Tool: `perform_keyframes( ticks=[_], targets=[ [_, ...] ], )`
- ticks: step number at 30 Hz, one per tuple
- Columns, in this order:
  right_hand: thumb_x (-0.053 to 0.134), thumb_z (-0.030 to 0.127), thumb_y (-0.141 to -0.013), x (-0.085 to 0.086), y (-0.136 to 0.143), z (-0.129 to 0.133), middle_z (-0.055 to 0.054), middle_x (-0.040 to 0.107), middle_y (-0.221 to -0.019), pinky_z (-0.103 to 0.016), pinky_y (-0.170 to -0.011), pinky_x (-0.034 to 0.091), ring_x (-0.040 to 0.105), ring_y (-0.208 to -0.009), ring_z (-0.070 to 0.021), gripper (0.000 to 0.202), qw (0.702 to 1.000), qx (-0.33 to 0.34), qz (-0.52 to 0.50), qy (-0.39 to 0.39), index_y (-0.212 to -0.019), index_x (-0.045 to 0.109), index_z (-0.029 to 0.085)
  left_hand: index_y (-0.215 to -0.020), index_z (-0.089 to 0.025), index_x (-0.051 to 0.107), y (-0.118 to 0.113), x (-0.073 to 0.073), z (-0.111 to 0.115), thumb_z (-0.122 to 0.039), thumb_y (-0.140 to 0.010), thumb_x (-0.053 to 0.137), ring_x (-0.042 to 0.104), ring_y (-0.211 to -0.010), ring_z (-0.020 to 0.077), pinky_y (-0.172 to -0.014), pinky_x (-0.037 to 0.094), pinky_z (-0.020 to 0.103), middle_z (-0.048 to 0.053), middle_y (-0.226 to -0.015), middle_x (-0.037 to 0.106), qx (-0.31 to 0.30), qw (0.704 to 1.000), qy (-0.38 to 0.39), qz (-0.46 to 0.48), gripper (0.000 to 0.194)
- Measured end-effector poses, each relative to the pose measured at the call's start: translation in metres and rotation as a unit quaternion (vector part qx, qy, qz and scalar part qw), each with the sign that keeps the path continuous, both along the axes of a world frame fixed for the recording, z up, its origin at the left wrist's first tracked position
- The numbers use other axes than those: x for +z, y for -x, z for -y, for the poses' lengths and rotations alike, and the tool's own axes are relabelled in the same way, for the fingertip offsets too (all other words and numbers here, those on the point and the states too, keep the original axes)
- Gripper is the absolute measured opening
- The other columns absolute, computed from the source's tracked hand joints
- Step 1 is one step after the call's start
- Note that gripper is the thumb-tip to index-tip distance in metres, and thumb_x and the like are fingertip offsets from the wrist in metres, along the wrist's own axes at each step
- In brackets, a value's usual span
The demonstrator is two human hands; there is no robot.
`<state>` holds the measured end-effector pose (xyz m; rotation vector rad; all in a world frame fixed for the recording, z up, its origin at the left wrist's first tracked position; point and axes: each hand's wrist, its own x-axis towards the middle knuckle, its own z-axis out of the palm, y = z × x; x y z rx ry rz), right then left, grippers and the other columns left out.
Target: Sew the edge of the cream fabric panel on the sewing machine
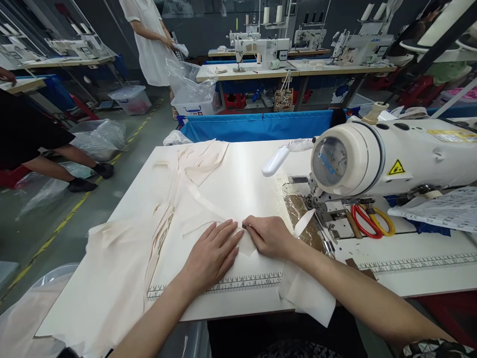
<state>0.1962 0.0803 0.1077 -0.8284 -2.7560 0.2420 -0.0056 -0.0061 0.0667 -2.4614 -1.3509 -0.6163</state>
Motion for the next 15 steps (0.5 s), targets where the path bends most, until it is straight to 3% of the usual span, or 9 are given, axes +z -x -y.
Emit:
perform_keyframes(
  ticks=[6, 10, 15],
  targets=[
    [0.044, 0.016, -0.095, 0.003, 0.004, 0.002, -0.005, 0.071, -0.086, -0.028, -0.057, 0.029, 0.064, -0.071, -0.0183, 0.014, 1.0, 0.005, 0.026, -0.015, -0.102, 0.056, 0.016, -0.136, -0.016, 0.051, -0.001, 0.0, 0.0, -0.024, -0.101, 0.038, 0.048, -0.132, 0.0288, -0.103, 0.046, 0.053, 0.013, -0.138, 0.055, 0.003, 1.0, -0.004, 0.002, 0.038],
    [0.048, 0.014, -0.09, 0.01, -0.009, 0.002, -0.003, 0.068, -0.076, -0.028, -0.053, 0.023, 0.059, -0.064, -0.0168, 0.008, 0.998, 0.016, 0.056, -0.024, -0.087, 0.055, 0.018, -0.135, -0.019, 0.053, -0.001, 0.0, 0.0, -0.024, -0.101, 0.039, 0.048, -0.132, 0.0281, -0.104, 0.047, 0.052, 0.011, -0.137, 0.055, 0.008, 1.0, -0.002, 0.013, 0.036],
    [0.044, 0.014, -0.092, 0.016, -0.023, 0.001, -0.001, 0.066, -0.072, -0.028, -0.05, 0.02, 0.054, -0.056, -0.0154, 0.011, 0.996, 0.013, 0.085, -0.026, -0.088, 0.052, 0.019, -0.135, -0.02, 0.053, 0.001, 0.001, 0.001, -0.024, -0.1, 0.039, 0.047, -0.133, 0.0282, -0.106, 0.046, 0.052, 0.011, -0.139, 0.054, 0.003, 0.999, 0.008, 0.035, 0.037]
  ],
)
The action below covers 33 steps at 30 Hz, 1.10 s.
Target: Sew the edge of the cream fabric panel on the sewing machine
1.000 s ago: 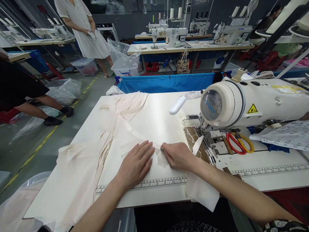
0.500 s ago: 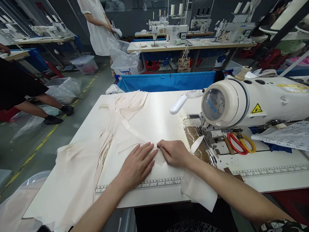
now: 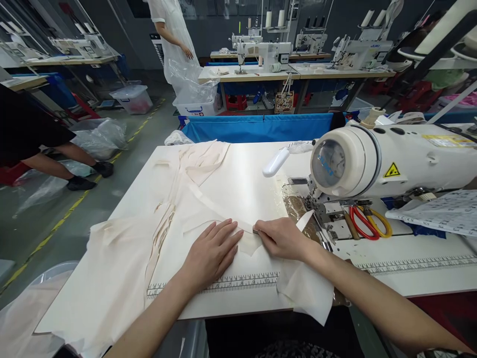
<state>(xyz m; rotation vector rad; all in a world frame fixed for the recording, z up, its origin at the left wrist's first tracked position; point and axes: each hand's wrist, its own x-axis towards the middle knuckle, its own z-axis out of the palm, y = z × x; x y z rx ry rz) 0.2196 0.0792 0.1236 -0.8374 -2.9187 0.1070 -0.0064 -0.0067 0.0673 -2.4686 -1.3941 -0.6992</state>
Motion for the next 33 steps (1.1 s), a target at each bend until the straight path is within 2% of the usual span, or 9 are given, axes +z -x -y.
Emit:
perform_keyframes(
  ticks=[5, 8, 18, 21, 27, 30, 33],
  targets=[
    [0.046, 0.013, -0.09, 0.001, 0.014, 0.0, -0.002, 0.065, -0.073, -0.028, -0.051, 0.022, 0.055, -0.059, -0.017, 0.008, 1.0, 0.006, 0.015, 0.01, -0.088, 0.049, 0.02, -0.138, -0.016, 0.049, 0.001, 0.001, 0.0, -0.022, -0.099, 0.042, 0.047, -0.133, 0.027, -0.11, 0.043, 0.05, 0.012, -0.141, 0.053, -0.01, 1.0, -0.011, 0.02, 0.04],
    [0.046, 0.013, -0.091, 0.002, 0.02, 0.0, -0.004, 0.067, -0.077, -0.029, -0.052, 0.024, 0.058, -0.062, -0.0188, 0.007, 1.0, 0.013, 0.014, 0.008, -0.089, 0.049, 0.019, -0.138, -0.016, 0.049, -0.002, 0.002, 0.0, -0.021, -0.1, 0.04, 0.049, -0.131, 0.0265, -0.11, 0.043, 0.051, 0.011, -0.14, 0.055, -0.022, 1.0, -0.019, -0.008, 0.04],
    [0.05, 0.015, -0.089, -0.002, 0.021, -0.002, -0.003, 0.07, -0.078, -0.028, -0.053, 0.03, 0.065, -0.064, -0.0203, 0.005, 0.999, 0.023, -0.023, -0.029, -0.087, 0.051, 0.02, -0.139, -0.016, 0.05, -0.003, 0.005, 0.0, -0.023, -0.097, 0.044, 0.052, -0.128, 0.0264, -0.105, 0.049, 0.045, 0.009, -0.14, 0.055, -0.001, 0.996, -0.056, -0.074, 0.043],
    [0.052, 0.014, -0.088, 0.0, 0.021, -0.002, -0.003, 0.071, -0.077, -0.028, -0.053, 0.03, 0.065, -0.064, -0.0203, 0.005, 0.999, 0.018, -0.027, -0.022, -0.088, 0.053, 0.019, -0.139, -0.016, 0.05, -0.006, 0.005, 0.002, -0.024, -0.097, 0.046, 0.053, -0.129, 0.0271, -0.104, 0.05, 0.044, 0.01, -0.14, 0.055, 0.009, 0.997, -0.037, -0.072, 0.043],
    [0.044, 0.018, -0.099, -0.003, 0.015, -0.01, -0.006, 0.073, -0.093, -0.027, -0.063, 0.036, 0.068, -0.079, -0.0213, 0.014, 0.999, -0.001, -0.032, 0.034, -0.108, 0.055, 0.019, -0.134, -0.011, 0.053, -0.027, 0.002, 0.009, -0.035, -0.1, 0.04, 0.047, -0.133, 0.0351, -0.104, 0.046, 0.053, 0.018, -0.14, 0.053, 0.054, 0.996, 0.003, -0.065, 0.044],
    [0.038, 0.017, -0.102, -0.005, 0.012, -0.016, -0.006, 0.073, -0.099, -0.027, -0.067, 0.038, 0.068, -0.084, -0.0201, 0.019, 0.998, -0.017, -0.043, 0.052, -0.115, 0.052, 0.018, -0.136, -0.013, 0.05, -0.032, -0.001, 0.013, -0.036, -0.101, 0.038, 0.043, -0.136, 0.0343, -0.104, 0.046, 0.052, 0.019, -0.144, 0.048, 0.065, 0.996, 0.016, -0.054, 0.043],
    [0.04, 0.017, -0.102, -0.005, 0.011, -0.016, -0.005, 0.073, -0.098, -0.027, -0.067, 0.038, 0.068, -0.083, -0.0196, 0.018, 0.997, -0.014, -0.054, 0.049, -0.114, 0.053, 0.018, -0.136, -0.014, 0.049, -0.032, -0.003, 0.015, -0.035, -0.102, 0.037, 0.04, -0.138, 0.0327, -0.106, 0.044, 0.052, 0.018, -0.146, 0.046, 0.072, 0.996, 0.016, -0.042, 0.042]
  ],
)
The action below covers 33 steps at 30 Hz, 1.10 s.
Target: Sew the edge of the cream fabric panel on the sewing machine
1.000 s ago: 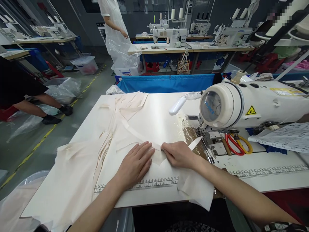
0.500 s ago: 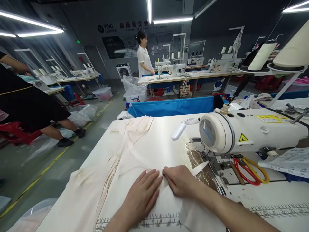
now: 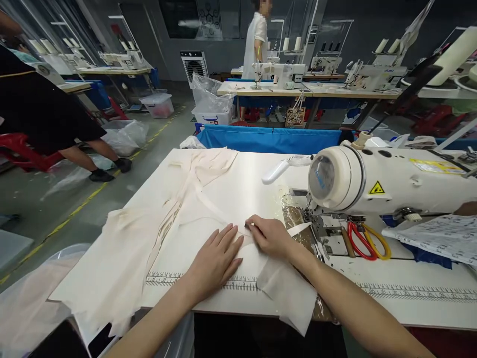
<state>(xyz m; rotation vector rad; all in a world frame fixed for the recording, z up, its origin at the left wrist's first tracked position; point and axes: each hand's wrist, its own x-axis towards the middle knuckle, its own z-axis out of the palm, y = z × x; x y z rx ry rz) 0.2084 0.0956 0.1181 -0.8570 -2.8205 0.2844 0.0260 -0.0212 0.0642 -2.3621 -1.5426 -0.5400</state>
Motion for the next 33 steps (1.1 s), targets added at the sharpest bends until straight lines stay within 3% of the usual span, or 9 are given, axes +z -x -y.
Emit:
perform_keyframes(
  ticks=[15, 20, 24, 29, 33],
  targets=[
    [0.042, 0.017, -0.099, 0.002, 0.008, 0.007, -0.004, 0.073, -0.089, -0.027, -0.059, 0.032, 0.065, -0.074, -0.0181, 0.016, 0.998, 0.045, 0.029, -0.039, -0.104, 0.057, 0.018, -0.139, -0.015, 0.047, -0.002, -0.003, 0.0, -0.034, -0.102, 0.039, 0.039, -0.139, 0.0326, -0.107, 0.043, 0.053, 0.017, -0.147, 0.045, 0.006, 1.0, -0.012, 0.017, 0.043],
    [0.05, 0.014, -0.091, 0.013, -0.005, 0.006, -0.003, 0.069, -0.076, -0.028, -0.054, 0.023, 0.06, -0.064, -0.0179, 0.009, 0.995, 0.059, 0.068, -0.053, -0.088, 0.057, 0.019, -0.137, -0.017, 0.049, 0.0, -0.003, 0.001, -0.035, -0.102, 0.038, 0.039, -0.139, 0.0313, -0.108, 0.043, 0.051, 0.016, -0.147, 0.045, 0.013, 1.0, -0.007, 0.007, 0.042],
    [0.048, 0.013, -0.091, 0.02, -0.017, 0.004, -0.002, 0.068, -0.072, -0.028, -0.052, 0.02, 0.057, -0.058, -0.0179, 0.011, 0.993, 0.065, 0.085, -0.06, -0.089, 0.058, 0.019, -0.136, -0.017, 0.051, 0.001, 0.001, 0.0, -0.036, -0.102, 0.038, 0.041, -0.138, 0.0317, -0.105, 0.045, 0.051, 0.016, -0.146, 0.046, 0.008, 1.0, 0.001, 0.006, 0.041],
    [0.048, 0.014, -0.092, 0.013, -0.017, 0.004, -0.004, 0.07, -0.08, -0.029, -0.054, 0.025, 0.062, -0.065, -0.0192, 0.01, 0.993, 0.073, 0.065, -0.059, -0.094, 0.057, 0.018, -0.131, -0.013, 0.053, -0.011, 0.008, -0.001, -0.032, -0.102, 0.037, 0.044, -0.135, 0.0299, -0.109, 0.041, 0.051, 0.015, -0.141, 0.052, 0.008, 1.0, -0.008, 0.023, 0.038],
    [0.04, 0.015, -0.1, 0.005, -0.019, -0.001, -0.005, 0.072, -0.089, -0.027, -0.06, 0.034, 0.067, -0.075, -0.0195, 0.016, 0.996, 0.069, 0.033, -0.046, -0.107, 0.055, 0.016, -0.136, -0.013, 0.049, -0.025, 0.004, -0.001, -0.028, -0.102, 0.038, 0.046, -0.134, 0.0277, -0.11, 0.04, 0.049, 0.013, -0.141, 0.053, 0.006, 0.999, -0.025, 0.027, 0.039]
  ],
)
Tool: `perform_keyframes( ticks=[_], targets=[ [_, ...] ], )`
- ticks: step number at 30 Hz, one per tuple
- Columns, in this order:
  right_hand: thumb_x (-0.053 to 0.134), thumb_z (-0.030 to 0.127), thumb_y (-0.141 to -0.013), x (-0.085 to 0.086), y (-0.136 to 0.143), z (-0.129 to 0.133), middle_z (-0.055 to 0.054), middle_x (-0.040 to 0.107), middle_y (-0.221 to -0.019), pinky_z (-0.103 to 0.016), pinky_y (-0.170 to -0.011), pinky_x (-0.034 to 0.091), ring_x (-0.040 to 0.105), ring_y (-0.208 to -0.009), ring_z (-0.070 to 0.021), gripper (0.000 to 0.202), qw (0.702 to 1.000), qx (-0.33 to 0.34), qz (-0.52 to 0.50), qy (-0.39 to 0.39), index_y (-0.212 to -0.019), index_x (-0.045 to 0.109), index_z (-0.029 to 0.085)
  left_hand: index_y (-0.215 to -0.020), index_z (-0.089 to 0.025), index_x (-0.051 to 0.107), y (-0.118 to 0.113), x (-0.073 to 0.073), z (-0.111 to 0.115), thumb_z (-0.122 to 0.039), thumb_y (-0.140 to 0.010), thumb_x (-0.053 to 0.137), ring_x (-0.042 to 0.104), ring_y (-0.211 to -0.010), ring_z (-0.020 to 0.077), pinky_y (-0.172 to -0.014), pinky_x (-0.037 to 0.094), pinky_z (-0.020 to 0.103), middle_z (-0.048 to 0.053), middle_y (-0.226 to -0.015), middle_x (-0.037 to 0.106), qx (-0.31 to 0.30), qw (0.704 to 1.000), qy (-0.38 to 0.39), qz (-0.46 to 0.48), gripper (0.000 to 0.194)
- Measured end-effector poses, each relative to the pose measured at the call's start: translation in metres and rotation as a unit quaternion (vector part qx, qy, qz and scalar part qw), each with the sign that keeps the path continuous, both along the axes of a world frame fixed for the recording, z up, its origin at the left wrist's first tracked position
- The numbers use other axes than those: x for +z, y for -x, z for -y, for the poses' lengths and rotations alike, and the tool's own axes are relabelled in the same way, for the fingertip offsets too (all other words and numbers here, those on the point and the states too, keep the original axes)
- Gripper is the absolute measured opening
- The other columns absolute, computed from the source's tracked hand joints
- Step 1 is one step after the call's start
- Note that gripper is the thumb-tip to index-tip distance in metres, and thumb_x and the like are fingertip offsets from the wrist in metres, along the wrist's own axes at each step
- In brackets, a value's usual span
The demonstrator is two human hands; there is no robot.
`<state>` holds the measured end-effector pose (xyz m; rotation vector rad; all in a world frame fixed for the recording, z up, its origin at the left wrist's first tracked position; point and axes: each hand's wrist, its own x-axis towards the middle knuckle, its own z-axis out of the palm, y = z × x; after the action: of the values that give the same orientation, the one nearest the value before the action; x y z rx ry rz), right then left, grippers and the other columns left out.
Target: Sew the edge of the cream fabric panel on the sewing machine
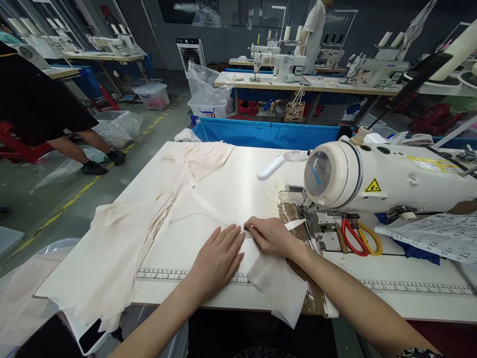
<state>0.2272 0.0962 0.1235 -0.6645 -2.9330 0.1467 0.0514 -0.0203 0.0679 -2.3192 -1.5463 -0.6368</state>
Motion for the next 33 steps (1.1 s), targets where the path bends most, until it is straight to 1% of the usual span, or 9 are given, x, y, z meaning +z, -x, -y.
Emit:
perform_keyframes(
  ticks=[2, 5, 13, 17, 20, 23, 25, 29, 33],
  targets=[
    [0.038, 0.015, -0.102, -0.002, -0.001, -0.003, -0.005, 0.073, -0.094, -0.027, -0.063, 0.037, 0.068, -0.079, -0.0191, 0.018, 1.0, 0.002, -0.011, 0.007, -0.111, 0.053, 0.016, -0.137, -0.013, 0.048, -0.003, -0.003, 0.0, -0.027, -0.101, 0.037, 0.046, -0.134, 0.028, -0.108, 0.042, 0.048, 0.013, -0.141, 0.053, 0.008, 1.0, -0.01, 0.003, 0.04],
    [0.041, 0.017, -0.101, -0.004, -0.002, -0.007, -0.004, 0.073, -0.095, -0.027, -0.063, 0.037, 0.068, -0.08, -0.0192, 0.017, 1.0, 0.012, -0.014, 0.011, -0.111, 0.055, 0.018, -0.137, -0.012, 0.048, -0.004, -0.006, 0.001, -0.027, -0.102, 0.036, 0.046, -0.134, 0.0284, -0.106, 0.043, 0.048, 0.013, -0.142, 0.053, 0.011, 1.0, -0.009, -0.008, 0.04],
    [0.041, 0.017, -0.101, -0.003, 0.004, -0.005, -0.003, 0.073, -0.096, -0.027, -0.06, 0.034, 0.067, -0.08, -0.0186, 0.018, 1.0, 0.025, 0.007, 0.002, -0.11, 0.056, 0.018, -0.136, -0.011, 0.049, -0.003, -0.003, 0.001, -0.027, -0.102, 0.035, 0.046, -0.135, 0.0278, -0.107, 0.044, 0.048, 0.012, -0.143, 0.052, 0.016, 1.0, -0.007, -0.019, 0.041],
    [0.045, 0.015, -0.097, 0.003, 0.004, -0.003, -0.004, 0.072, -0.091, -0.029, -0.056, 0.029, 0.066, -0.077, -0.0193, 0.014, 0.999, 0.027, 0.036, -0.014, -0.103, 0.058, 0.017, -0.137, -0.011, 0.049, -0.004, -0.002, 0.001, -0.027, -0.102, 0.036, 0.045, -0.135, 0.028, -0.107, 0.044, 0.049, 0.012, -0.144, 0.051, 0.016, 1.0, -0.001, -0.023, 0.041],
    [0.05, 0.015, -0.094, 0.013, -0.004, -0.005, -0.003, 0.071, -0.085, -0.03, -0.054, 0.024, 0.065, -0.073, -0.0201, 0.011, 0.997, 0.031, 0.064, -0.026, -0.095, 0.06, 0.018, -0.138, -0.013, 0.049, -0.004, -0.003, 0.002, -0.027, -0.102, 0.035, 0.044, -0.136, 0.0267, -0.108, 0.043, 0.047, 0.011, -0.144, 0.051, 0.02, 1.0, 0.001, -0.016, 0.041],
    [0.051, 0.013, -0.093, 0.022, -0.013, -0.008, -0.002, 0.072, -0.084, -0.029, -0.053, 0.023, 0.065, -0.073, -0.0197, 0.011, 0.995, 0.033, 0.088, -0.03, -0.094, 0.06, 0.018, -0.137, -0.014, 0.05, -0.001, -0.003, 0.001, -0.027, -0.102, 0.035, 0.043, -0.137, 0.0262, -0.109, 0.042, 0.047, 0.011, -0.144, 0.051, 0.018, 1.0, 0.008, -0.01, 0.04],
    [0.05, 0.013, -0.093, 0.025, -0.016, -0.01, -0.002, 0.072, -0.083, -0.029, -0.053, 0.024, 0.065, -0.072, -0.0195, 0.011, 0.994, 0.032, 0.098, -0.032, -0.095, 0.06, 0.018, -0.136, -0.014, 0.05, 0.002, -0.001, -0.003, -0.028, -0.102, 0.034, 0.044, -0.136, 0.0265, -0.107, 0.043, 0.048, 0.011, -0.144, 0.051, 0.006, 1.0, 0.017, -0.012, 0.04],
    [0.048, 0.015, -0.095, 0.02, -0.014, -0.011, -0.005, 0.071, -0.08, -0.029, -0.051, 0.022, 0.064, -0.065, -0.0205, 0.01, 0.994, 0.022, 0.098, -0.04, -0.098, 0.058, 0.016, -0.132, -0.015, 0.054, 0.002, 0.008, -0.01, -0.029, -0.103, 0.033, 0.046, -0.133, 0.0279, -0.106, 0.044, 0.05, 0.011, -0.141, 0.054, 0.001, 1.0, 0.029, 0.001, 0.039],
    [0.044, 0.018, -0.099, 0.012, -0.014, -0.012, -0.006, 0.072, -0.08, -0.029, -0.053, 0.026, 0.066, -0.066, -0.0213, 0.013, 0.996, 0.023, 0.076, -0.031, -0.103, 0.056, 0.015, -0.13, -0.013, 0.055, -0.016, 0.012, -0.01, -0.028, -0.101, 0.035, 0.052, -0.126, 0.0275, -0.105, 0.044, 0.048, 0.013, -0.135, 0.057, 0.011, 1.0, 0.02, 0.019, 0.038]
  ],
)
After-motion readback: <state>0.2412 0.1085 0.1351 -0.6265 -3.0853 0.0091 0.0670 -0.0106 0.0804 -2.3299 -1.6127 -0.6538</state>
